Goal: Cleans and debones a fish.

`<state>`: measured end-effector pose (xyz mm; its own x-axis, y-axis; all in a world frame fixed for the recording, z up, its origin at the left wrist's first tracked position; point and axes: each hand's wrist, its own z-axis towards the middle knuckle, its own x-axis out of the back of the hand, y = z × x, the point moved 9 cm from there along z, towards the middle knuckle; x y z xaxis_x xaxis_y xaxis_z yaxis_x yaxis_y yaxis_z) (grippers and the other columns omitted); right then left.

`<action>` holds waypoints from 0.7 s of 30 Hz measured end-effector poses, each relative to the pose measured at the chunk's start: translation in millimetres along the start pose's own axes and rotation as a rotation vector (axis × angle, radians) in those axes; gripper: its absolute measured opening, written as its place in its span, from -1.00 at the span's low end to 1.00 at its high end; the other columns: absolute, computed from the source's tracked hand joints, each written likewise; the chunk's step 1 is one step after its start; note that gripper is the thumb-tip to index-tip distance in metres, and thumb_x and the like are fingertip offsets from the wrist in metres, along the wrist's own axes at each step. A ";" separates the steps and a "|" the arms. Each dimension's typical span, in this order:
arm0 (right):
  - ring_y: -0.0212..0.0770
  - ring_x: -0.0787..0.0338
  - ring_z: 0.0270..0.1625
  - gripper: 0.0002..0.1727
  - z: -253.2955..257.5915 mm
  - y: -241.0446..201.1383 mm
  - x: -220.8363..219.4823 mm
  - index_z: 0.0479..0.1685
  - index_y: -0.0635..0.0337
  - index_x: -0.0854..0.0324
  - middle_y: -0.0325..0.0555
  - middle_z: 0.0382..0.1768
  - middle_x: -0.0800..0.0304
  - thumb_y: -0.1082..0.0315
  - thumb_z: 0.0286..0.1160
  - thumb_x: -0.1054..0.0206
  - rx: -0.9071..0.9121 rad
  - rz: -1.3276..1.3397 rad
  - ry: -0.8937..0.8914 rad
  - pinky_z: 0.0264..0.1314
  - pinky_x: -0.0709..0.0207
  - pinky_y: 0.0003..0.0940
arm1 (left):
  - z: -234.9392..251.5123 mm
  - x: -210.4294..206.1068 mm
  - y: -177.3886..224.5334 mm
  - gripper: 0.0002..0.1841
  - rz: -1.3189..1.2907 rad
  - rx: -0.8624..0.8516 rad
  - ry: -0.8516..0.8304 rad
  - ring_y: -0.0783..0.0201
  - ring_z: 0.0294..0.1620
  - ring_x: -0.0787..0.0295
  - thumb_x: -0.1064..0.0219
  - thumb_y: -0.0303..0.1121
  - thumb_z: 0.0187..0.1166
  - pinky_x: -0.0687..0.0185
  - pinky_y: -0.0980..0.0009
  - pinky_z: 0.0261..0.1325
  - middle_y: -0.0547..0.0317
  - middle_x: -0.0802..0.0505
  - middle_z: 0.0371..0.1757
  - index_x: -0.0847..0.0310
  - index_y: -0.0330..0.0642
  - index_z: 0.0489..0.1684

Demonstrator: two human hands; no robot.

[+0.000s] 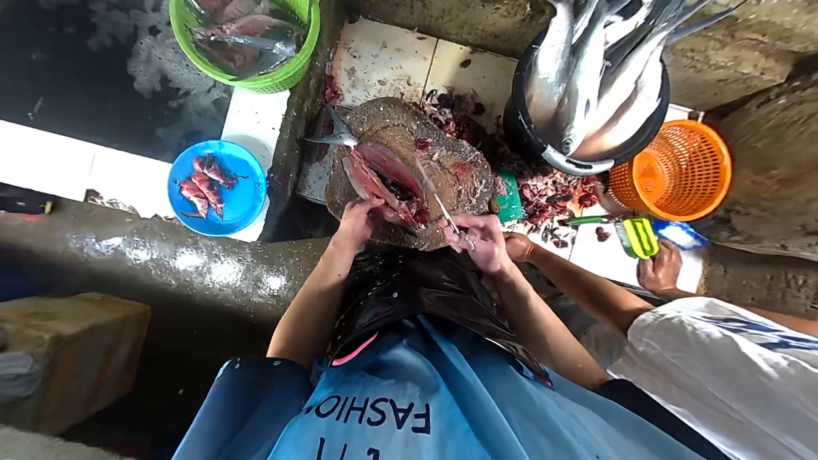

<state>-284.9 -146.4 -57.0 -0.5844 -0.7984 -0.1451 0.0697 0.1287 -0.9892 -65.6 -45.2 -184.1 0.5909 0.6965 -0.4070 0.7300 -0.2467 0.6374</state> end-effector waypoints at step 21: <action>-0.31 -0.78 -0.24 -0.73 -21.6 78.7 -20.9 0.11 0.26 -0.79 -0.11 -0.23 -0.85 0.38 0.52 -0.39 -0.179 0.006 -0.094 -0.08 -0.72 -0.31 | -16.5 -12.5 -15.0 -0.73 -0.154 0.039 0.066 0.15 -0.14 -0.78 -0.26 -0.58 0.49 -0.75 0.16 0.08 0.04 -0.78 -0.16 -0.53 -0.23 0.12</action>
<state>-284.7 -107.0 -131.3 -0.5060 -0.8475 -0.1606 -0.0764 0.2295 -0.9703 -89.6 -39.1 -177.7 0.4486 0.7703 -0.4532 0.8236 -0.1594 0.5443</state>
